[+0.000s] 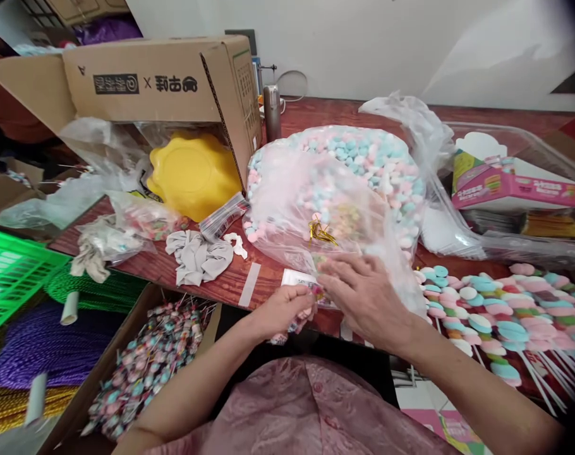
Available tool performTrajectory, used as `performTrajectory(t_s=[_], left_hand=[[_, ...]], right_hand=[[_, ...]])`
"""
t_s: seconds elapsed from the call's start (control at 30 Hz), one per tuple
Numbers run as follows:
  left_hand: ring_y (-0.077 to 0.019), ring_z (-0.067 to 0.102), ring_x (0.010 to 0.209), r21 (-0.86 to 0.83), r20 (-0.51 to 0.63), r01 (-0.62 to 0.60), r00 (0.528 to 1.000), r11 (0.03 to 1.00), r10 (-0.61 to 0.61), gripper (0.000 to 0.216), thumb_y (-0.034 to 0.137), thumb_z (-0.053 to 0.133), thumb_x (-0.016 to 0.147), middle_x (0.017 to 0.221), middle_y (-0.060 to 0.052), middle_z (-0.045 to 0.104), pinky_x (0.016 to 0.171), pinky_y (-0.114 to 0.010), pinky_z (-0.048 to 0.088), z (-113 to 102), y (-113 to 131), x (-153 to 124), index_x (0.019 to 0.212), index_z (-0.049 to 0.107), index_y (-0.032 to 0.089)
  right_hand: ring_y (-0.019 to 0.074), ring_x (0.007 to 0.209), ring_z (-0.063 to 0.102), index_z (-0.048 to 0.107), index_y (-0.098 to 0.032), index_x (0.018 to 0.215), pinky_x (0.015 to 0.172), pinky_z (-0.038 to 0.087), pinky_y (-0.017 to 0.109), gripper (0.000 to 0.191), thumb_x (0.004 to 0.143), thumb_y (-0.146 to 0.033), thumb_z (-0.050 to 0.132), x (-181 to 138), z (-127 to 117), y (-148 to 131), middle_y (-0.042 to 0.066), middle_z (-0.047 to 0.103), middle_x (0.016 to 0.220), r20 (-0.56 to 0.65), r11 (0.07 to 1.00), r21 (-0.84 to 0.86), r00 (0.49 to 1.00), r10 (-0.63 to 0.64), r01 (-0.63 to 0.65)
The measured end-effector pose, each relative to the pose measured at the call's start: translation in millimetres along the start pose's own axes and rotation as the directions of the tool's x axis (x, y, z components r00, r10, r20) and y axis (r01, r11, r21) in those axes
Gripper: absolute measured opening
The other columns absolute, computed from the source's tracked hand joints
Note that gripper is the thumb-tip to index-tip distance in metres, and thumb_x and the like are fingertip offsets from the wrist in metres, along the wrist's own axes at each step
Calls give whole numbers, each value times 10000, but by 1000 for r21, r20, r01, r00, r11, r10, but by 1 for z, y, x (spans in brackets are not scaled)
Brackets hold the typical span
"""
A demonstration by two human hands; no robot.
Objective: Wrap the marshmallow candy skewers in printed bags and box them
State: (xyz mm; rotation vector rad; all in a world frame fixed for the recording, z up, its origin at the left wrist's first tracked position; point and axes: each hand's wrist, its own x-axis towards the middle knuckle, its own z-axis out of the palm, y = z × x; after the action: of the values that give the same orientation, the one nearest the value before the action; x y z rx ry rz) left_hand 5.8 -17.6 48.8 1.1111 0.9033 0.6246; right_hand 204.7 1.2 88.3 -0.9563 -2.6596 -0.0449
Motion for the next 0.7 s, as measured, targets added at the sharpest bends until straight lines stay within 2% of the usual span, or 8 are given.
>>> performTrajectory(t_s=[0.07,0.13,0.27,0.33,0.4,0.5,0.6,0.7], left_hand=[[-67,407,391,-292,117,118,989,949,-87,360,472,612,819,561,44,471,404,-204,322,-3,-5,1,677,487,166],[-70,427,363,-436,266,218,958,873,-107,369,447,686,758,558,32,510,374,-203,346,-6,-9,-2,654,483,158],[-74,456,385,-356,430,288,895,889,-117,419,508,705,760,588,7,533,383,-200,343,-9,-13,-9,679,534,135],[-80,460,438,-174,342,161,935,971,-94,425,536,636,822,599,5,514,436,-207,339,-9,-11,-11,690,563,139],[-100,462,531,92,131,-57,990,994,44,377,487,592,866,625,-1,504,528,-227,352,-7,-7,-11,684,584,157],[-141,461,656,431,-97,-266,936,862,338,280,354,566,887,689,-27,530,643,-260,352,-6,-4,-10,669,598,181],[-140,427,641,474,-186,-291,889,831,417,348,333,511,918,641,-22,493,639,-266,339,-12,-7,-7,609,564,180],[-110,411,577,248,-298,-238,904,939,308,399,409,550,895,603,2,463,567,-242,337,-20,-13,-2,579,538,166]], right_hand=[[310,1273,454,607,-248,1216,986,267,520,315,924,-174,515,-3,0,1,92,606,1340,-126,992,-65,986,-113,106],[296,1271,469,586,-248,1254,1039,220,559,320,949,-196,505,-9,5,3,64,648,1286,-165,970,-49,956,-244,239],[238,1084,585,636,-152,1063,1030,259,540,224,928,-106,463,-16,16,1,57,726,937,-185,936,93,930,-318,339],[218,953,605,635,-161,895,981,299,509,201,902,-75,454,-13,22,-2,41,698,798,-110,954,150,963,-246,261],[200,830,591,612,-170,768,892,360,444,226,894,-83,446,-7,27,-5,38,667,722,-5,970,212,993,-118,117],[167,708,571,625,-176,704,719,412,315,262,905,-142,460,7,31,0,33,650,685,125,913,394,990,61,-106],[159,712,598,683,-196,739,670,419,267,255,907,-213,492,31,30,20,23,679,728,196,852,377,931,309,-363],[214,815,625,729,-209,777,694,403,296,268,899,-298,507,62,36,44,58,716,817,106,794,115,802,588,-598]])
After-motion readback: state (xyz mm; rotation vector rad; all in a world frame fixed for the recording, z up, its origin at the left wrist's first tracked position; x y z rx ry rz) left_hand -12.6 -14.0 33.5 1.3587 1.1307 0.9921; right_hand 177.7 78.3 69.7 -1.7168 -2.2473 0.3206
